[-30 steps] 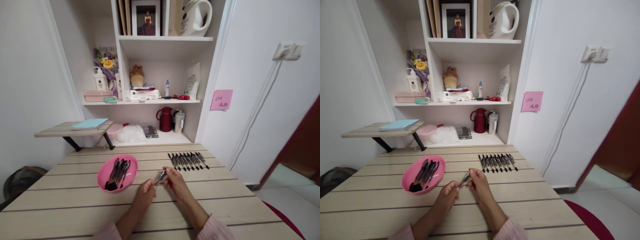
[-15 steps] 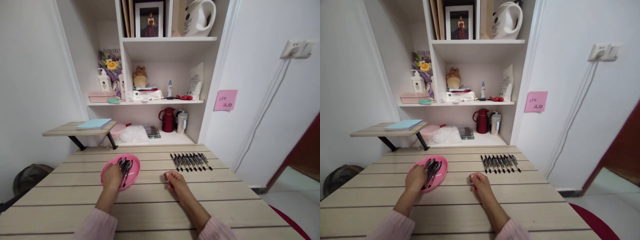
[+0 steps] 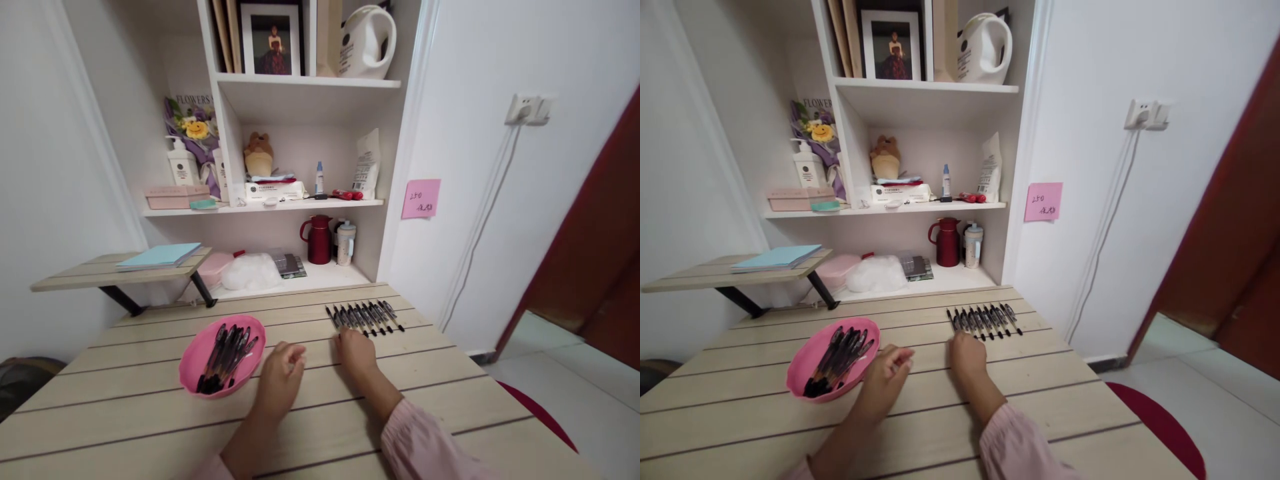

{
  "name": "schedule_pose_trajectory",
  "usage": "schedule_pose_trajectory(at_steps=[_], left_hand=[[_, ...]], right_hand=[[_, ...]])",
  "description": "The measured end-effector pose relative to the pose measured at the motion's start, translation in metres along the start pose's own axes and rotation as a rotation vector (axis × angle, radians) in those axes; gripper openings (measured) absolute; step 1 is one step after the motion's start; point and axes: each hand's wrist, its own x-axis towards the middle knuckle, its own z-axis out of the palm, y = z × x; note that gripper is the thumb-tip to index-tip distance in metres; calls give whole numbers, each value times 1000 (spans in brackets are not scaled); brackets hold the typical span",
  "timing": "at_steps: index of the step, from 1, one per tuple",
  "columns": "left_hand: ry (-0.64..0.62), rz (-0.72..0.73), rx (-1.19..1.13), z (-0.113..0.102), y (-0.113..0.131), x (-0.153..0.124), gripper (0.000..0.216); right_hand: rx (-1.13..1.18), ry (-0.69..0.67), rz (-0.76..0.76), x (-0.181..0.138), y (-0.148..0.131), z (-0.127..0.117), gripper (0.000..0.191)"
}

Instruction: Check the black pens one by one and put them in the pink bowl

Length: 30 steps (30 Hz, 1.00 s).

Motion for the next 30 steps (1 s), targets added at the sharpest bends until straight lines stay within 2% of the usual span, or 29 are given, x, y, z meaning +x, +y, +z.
schedule_pose_trajectory(at_steps=[4, 8, 12, 15, 18, 22, 24, 28, 30], left_hand=[[-81, -118, -220, 32, -8, -14, 17], [-126, -289, -364, 39, -26, -15, 15], [-90, -500, -607, 40, -38, -5, 20], [-28, -607, -778, 40, -39, 1, 30], [13, -695, -1066, 36, -35, -1, 31], [16, -651, -1235, 29, -30, -5, 26], [38, -644, -1233, 27, -28, -5, 26], [71, -661, -1188, 26, -24, -5, 23], [59, -661, -1173, 26, -23, -6, 24]], right_hand=[[-16, -4, 5, 12, 2, 2, 24], [1, -2, 19, 12, 0, 6, 21], [62, 0, 37, 2, 0, 5, 18], [322, -23, 16, -16, -6, 6, 17], [631, -68, -16, -41, -19, 11, 19], [796, -201, -178, -58, -25, 10, 17], [710, -217, -222, -50, -18, 3, 19], [230, 7, -53, -8, 6, -9, 18], [68, 37, 4, 12, 14, -8, 18]])
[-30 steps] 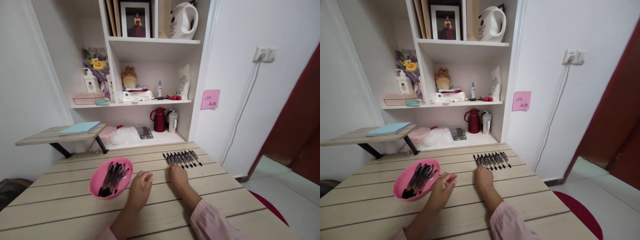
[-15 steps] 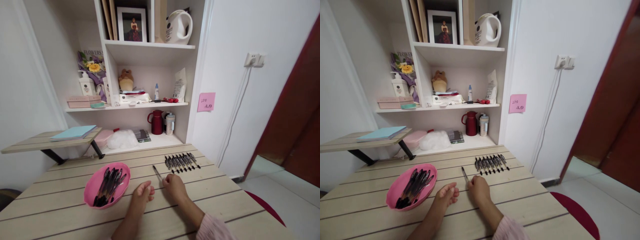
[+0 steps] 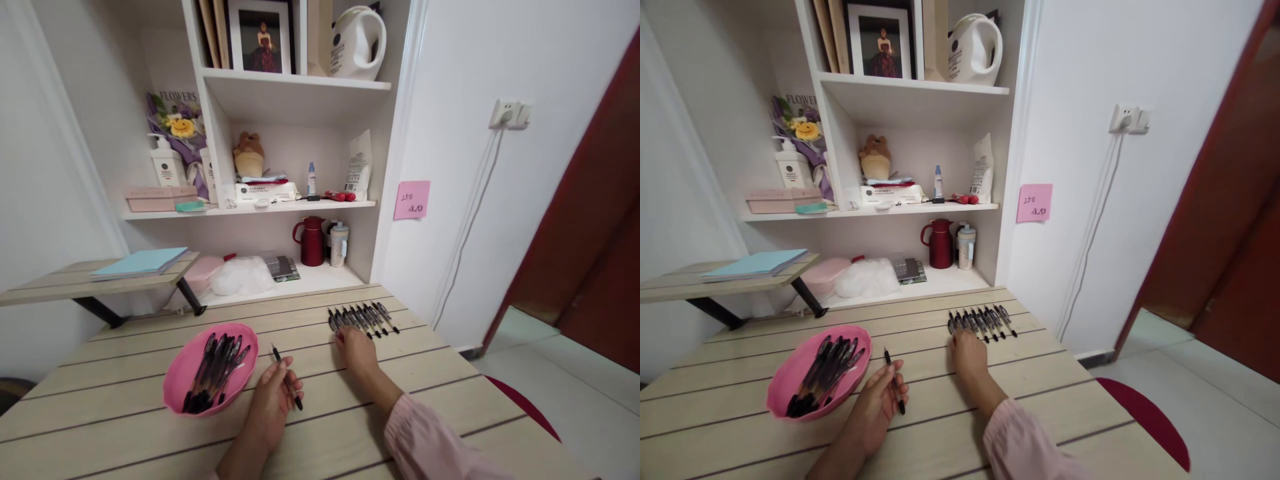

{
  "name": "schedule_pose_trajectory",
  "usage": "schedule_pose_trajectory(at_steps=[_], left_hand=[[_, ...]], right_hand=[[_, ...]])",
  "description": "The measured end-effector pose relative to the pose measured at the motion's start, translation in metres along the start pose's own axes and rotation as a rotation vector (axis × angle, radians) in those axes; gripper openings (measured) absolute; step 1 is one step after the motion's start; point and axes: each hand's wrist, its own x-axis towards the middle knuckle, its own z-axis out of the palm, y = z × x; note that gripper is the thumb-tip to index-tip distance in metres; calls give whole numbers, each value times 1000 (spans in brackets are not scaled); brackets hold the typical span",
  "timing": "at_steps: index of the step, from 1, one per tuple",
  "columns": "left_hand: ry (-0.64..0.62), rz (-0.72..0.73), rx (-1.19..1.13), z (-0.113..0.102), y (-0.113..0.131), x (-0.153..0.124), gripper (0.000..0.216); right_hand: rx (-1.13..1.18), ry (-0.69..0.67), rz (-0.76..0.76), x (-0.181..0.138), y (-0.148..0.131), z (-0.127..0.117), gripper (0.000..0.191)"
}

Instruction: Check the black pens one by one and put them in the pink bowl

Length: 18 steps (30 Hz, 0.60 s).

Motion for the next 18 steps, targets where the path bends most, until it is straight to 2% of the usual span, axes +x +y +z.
schedule_pose_trajectory(at_steps=[5, 12, 18], left_hand=[[-13, -4, 6, -1, -1, -1, 28], [-13, -12, -12, 1, 0, -2, 31], [-32, -5, -9, -1, -2, 0, 32]], right_hand=[[-84, -11, 20, 21, 2, 15, 19], [-139, -19, 21, 23, 0, 28, 22], [-149, -26, 1, 23, -1, 29, 22]])
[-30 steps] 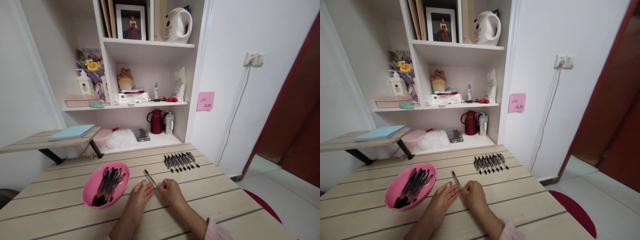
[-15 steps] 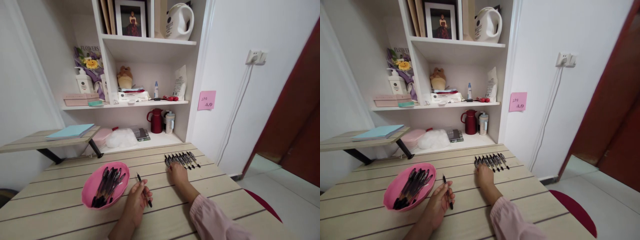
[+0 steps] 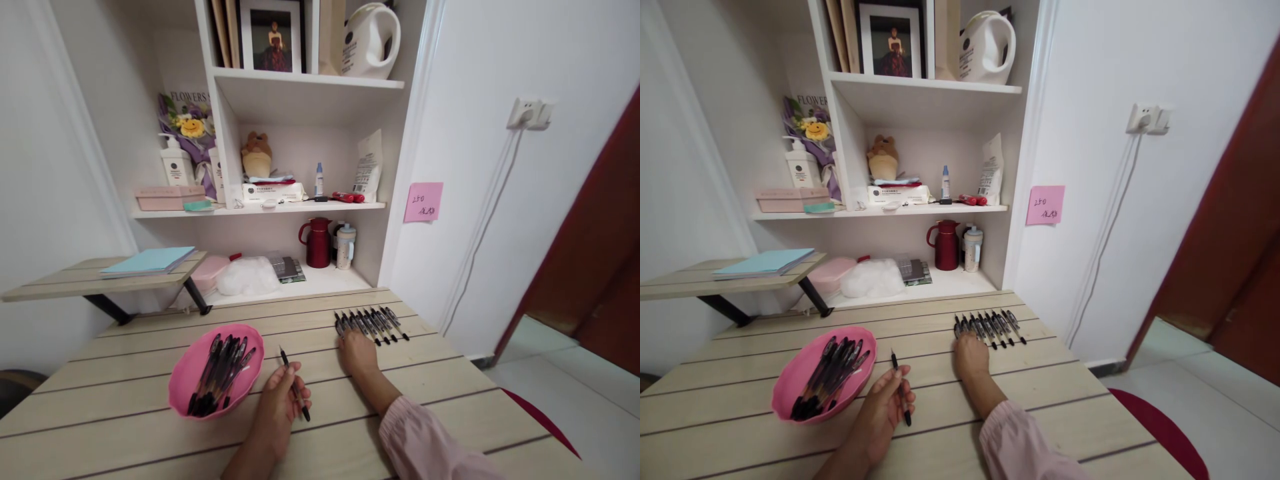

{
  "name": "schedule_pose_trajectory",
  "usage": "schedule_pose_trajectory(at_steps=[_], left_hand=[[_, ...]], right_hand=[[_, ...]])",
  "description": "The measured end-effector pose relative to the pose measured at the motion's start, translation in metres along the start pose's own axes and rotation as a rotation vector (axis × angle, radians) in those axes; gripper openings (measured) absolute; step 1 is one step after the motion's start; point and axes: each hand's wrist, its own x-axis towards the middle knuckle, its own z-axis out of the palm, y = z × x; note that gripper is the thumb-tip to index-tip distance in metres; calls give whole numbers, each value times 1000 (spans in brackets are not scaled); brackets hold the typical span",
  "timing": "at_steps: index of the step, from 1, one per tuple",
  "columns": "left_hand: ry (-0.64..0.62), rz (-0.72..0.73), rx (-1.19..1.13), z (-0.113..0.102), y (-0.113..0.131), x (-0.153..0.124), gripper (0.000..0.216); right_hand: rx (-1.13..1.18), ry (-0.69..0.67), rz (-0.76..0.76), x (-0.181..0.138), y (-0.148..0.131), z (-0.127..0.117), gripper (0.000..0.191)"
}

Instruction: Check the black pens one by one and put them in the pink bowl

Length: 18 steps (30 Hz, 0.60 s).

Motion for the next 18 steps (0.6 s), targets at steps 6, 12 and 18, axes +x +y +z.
schedule_pose_trajectory(at_steps=[6, 12, 18], left_hand=[[-36, 1, 33, 0, 0, -1, 33], [-60, -1, 171, 2, -1, -3, 38], [-73, 22, 322, 1, -1, -2, 41]], right_hand=[[12, 4, -2, -10, -4, -5, 19], [257, -34, -141, -41, -18, -5, 12], [833, -185, -134, -54, -28, 0, 14]])
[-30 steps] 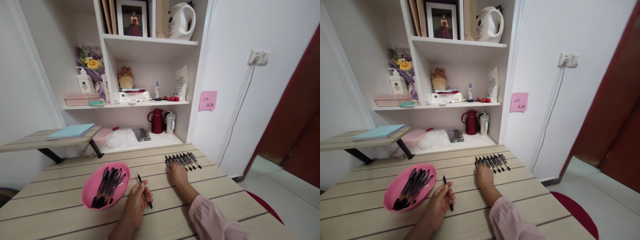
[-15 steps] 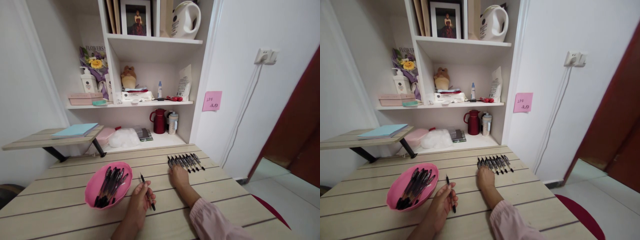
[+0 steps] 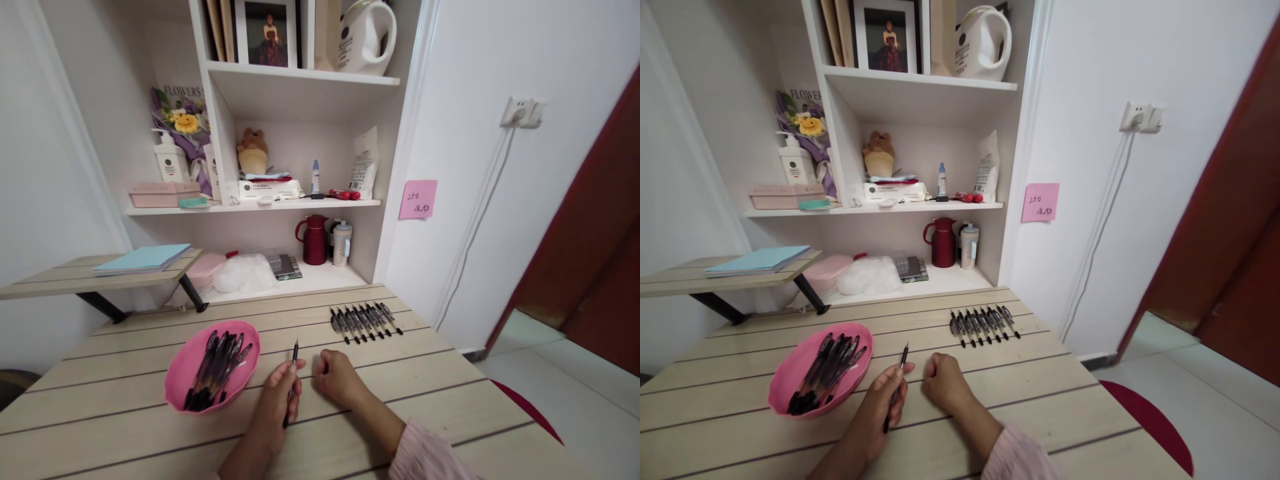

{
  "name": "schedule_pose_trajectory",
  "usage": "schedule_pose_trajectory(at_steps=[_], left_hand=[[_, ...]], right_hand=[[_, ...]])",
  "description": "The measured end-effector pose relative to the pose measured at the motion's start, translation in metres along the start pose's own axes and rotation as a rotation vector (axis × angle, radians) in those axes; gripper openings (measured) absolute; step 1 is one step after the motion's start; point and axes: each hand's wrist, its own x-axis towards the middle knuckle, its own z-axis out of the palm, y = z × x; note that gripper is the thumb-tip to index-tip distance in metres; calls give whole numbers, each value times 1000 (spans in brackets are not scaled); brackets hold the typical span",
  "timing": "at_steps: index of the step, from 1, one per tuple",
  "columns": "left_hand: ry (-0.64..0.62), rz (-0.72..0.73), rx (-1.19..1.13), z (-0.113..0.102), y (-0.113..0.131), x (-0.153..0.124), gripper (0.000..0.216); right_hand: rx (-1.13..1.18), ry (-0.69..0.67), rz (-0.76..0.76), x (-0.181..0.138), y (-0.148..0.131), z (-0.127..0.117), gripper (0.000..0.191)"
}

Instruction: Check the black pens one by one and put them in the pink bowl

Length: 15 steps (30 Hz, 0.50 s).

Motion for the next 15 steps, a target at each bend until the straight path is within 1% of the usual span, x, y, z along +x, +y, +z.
schedule_pose_trajectory(at_steps=[4, 7, 11, 15], left_hand=[[-40, 45, 142, 1, -4, 2, 43], [-59, 74, 228, 2, -9, 5, 45], [-52, 51, 261, 2, -14, 8, 47], [-74, 26, 250, 2, -15, 9, 46]], right_hand=[[546, -85, 177, 2, -2, -1, 10], [854, -66, 217, 2, -6, -9, 19], [1093, -2, 227, 1, -12, -17, 29], [1178, -18, 196, 0, -16, -19, 30]])
